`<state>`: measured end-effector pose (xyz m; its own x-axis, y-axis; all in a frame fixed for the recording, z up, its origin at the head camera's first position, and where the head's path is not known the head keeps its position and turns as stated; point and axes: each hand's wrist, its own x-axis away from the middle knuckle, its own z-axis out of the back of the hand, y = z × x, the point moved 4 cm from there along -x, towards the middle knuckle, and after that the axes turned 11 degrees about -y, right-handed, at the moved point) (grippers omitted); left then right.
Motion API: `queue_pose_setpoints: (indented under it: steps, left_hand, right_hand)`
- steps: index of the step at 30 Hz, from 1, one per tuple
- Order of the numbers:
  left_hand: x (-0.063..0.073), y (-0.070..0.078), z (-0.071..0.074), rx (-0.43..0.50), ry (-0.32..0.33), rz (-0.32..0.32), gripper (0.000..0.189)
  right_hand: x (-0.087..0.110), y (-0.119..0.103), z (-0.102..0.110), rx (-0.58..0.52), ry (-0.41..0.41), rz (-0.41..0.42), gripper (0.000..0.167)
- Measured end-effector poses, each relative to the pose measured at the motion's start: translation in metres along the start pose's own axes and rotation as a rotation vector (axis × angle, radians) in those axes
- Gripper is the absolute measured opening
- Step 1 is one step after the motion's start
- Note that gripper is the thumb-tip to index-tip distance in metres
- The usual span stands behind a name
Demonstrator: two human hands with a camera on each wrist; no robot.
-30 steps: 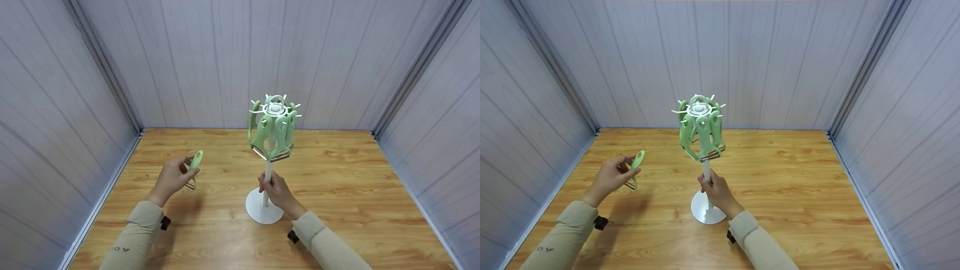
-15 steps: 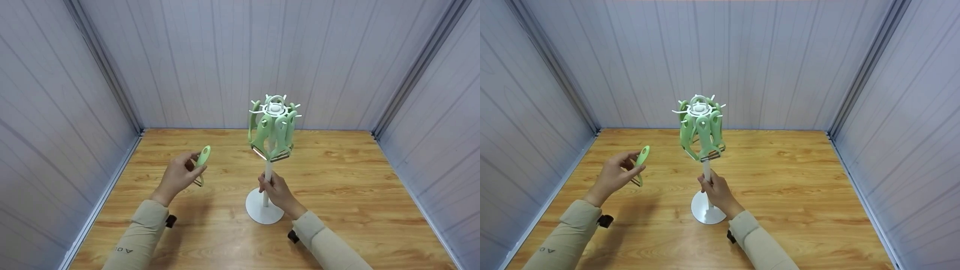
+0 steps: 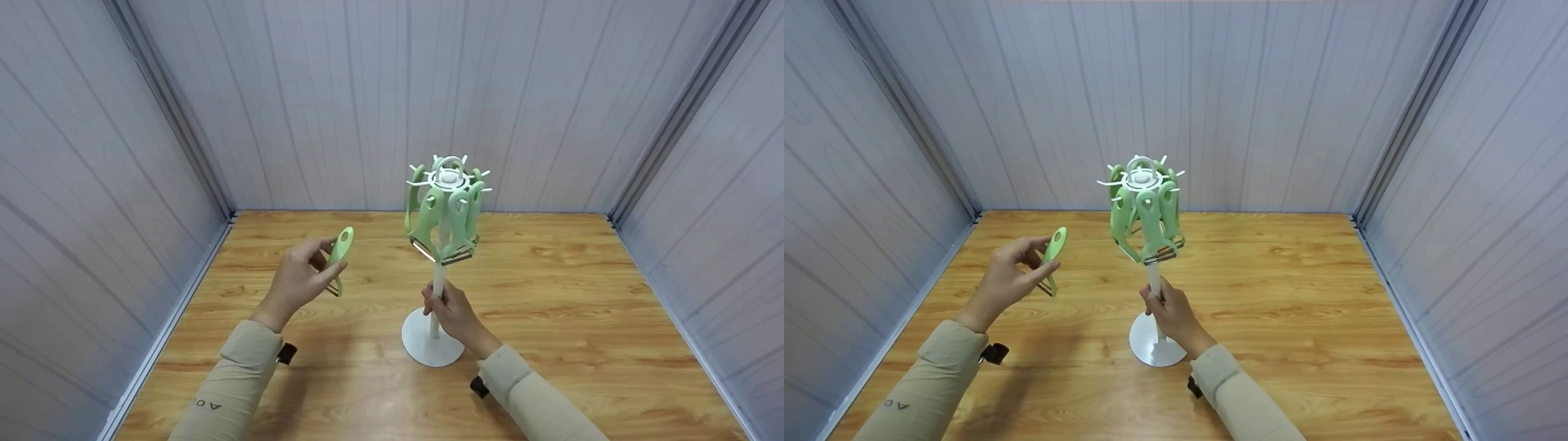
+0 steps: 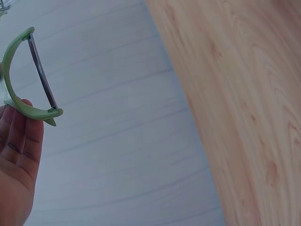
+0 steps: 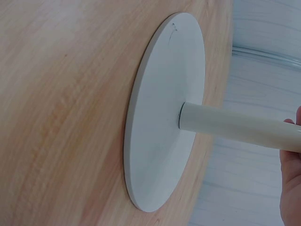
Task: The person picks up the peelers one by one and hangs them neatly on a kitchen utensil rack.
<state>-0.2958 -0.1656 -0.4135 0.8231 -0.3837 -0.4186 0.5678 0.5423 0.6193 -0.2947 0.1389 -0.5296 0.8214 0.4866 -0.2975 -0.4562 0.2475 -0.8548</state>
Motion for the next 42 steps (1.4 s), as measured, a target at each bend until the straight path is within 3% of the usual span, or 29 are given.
queue_pose_setpoints:
  steps: [5, 22, 42]
  left_hand:
    - [-0.005, 0.01, 0.002, 0.011, 0.022, -0.056, 0.041]
    - [-0.018, 0.037, 0.007, 0.019, 0.073, -0.16, 0.042]
    - [-0.036, 0.067, 0.019, -0.001, 0.088, -0.235, 0.041]
  right_hand:
    - [0.0, 0.0, 0.001, -0.007, 0.002, -0.017, 0.017]
    - [0.0, 0.001, -0.001, -0.008, 0.008, -0.001, 0.016]
    - [0.0, 0.0, 0.0, 0.007, 0.006, -0.005, 0.016]
